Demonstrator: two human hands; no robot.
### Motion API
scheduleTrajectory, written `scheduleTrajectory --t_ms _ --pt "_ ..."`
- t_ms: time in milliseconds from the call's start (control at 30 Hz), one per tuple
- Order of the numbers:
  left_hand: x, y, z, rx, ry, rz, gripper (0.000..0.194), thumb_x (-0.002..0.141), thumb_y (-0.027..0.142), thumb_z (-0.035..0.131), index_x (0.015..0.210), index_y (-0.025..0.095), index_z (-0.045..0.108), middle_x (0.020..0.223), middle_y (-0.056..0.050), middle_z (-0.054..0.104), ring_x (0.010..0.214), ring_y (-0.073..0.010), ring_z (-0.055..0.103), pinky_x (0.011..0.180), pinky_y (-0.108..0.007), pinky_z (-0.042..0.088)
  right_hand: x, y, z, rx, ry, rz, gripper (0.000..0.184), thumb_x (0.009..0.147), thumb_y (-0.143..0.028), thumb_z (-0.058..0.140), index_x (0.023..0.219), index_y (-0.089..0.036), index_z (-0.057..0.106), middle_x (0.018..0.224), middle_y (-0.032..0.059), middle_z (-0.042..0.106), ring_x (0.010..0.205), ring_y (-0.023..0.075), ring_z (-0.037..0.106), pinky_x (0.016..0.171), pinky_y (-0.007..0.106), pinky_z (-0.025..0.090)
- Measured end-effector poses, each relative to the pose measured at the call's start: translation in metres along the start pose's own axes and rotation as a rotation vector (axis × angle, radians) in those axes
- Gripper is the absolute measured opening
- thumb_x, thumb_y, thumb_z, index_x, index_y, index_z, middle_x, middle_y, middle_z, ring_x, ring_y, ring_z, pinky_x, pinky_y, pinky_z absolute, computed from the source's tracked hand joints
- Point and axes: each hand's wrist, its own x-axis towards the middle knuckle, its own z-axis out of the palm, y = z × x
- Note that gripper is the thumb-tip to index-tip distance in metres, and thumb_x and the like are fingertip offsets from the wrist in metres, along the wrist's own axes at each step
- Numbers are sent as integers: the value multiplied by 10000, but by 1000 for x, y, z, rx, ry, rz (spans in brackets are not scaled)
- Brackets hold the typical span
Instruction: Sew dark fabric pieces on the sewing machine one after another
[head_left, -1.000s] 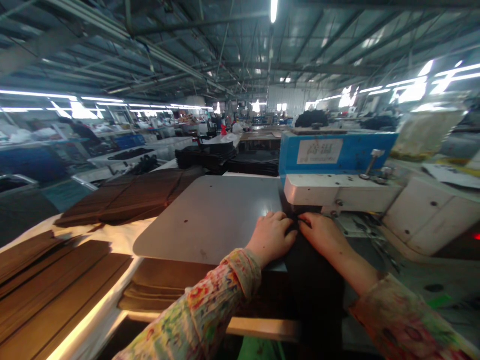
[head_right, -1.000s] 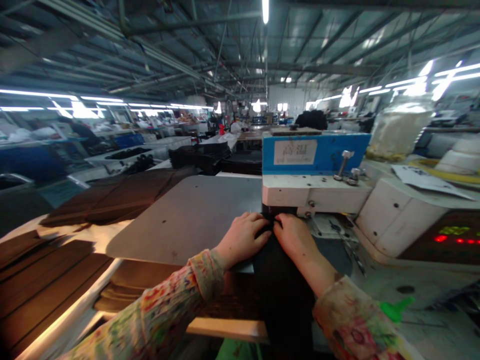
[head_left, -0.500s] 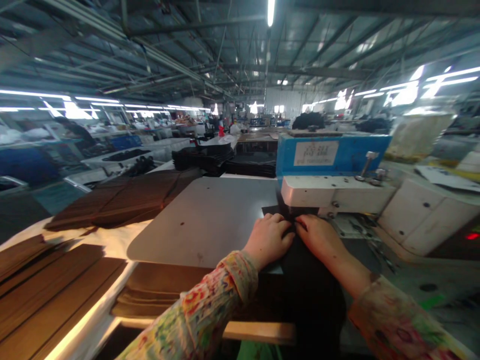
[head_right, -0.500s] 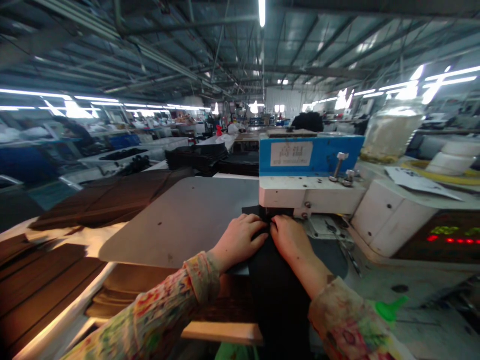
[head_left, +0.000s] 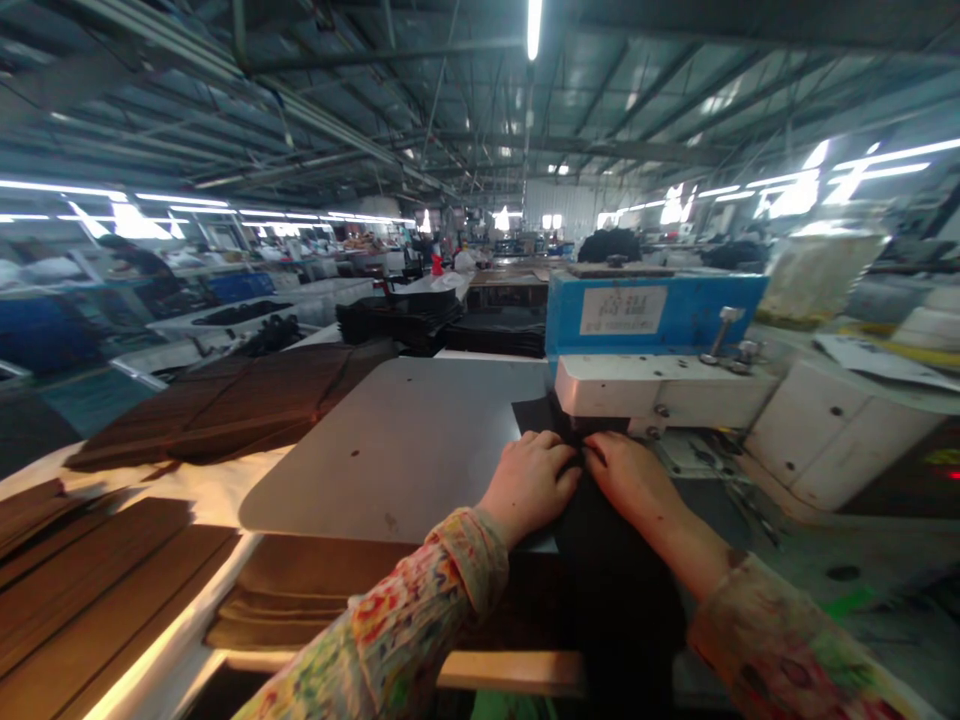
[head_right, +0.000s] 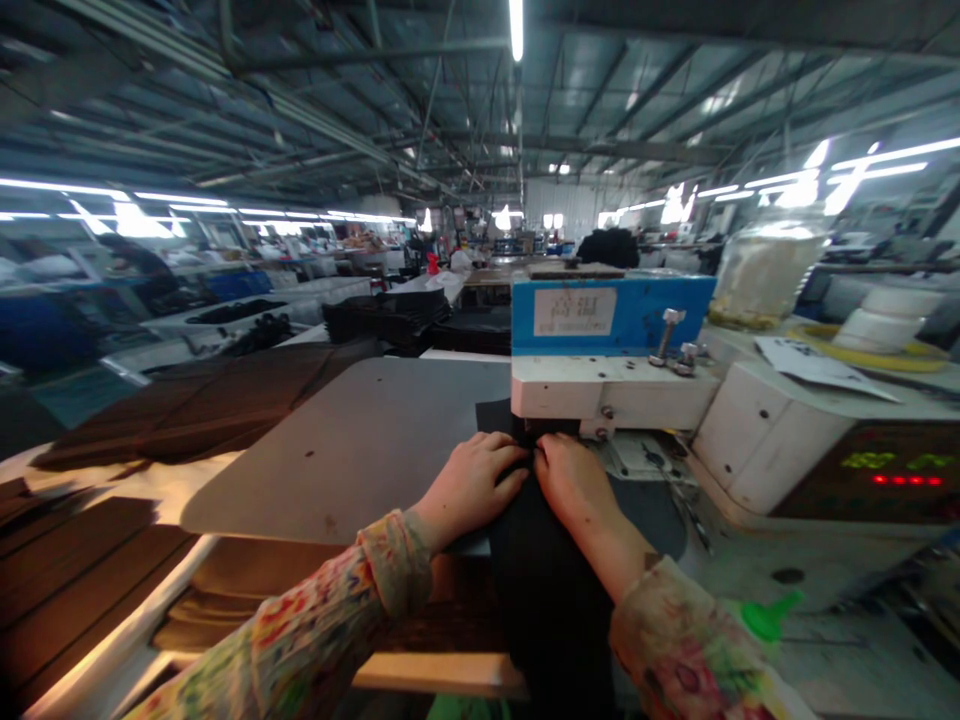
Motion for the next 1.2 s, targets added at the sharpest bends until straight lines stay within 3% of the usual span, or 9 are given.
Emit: scheduleTrajectory --t_ms 1200 --pt "0 0 -1 -20 7 -1 236 840 324 428 990 235 588 978 -25 565 898 -193 485 768 -320 415 -1 -1 2 -37 26 -12 240 852 -189 375 925 -148 600 916 76 636 827 172 587 703 246 394"
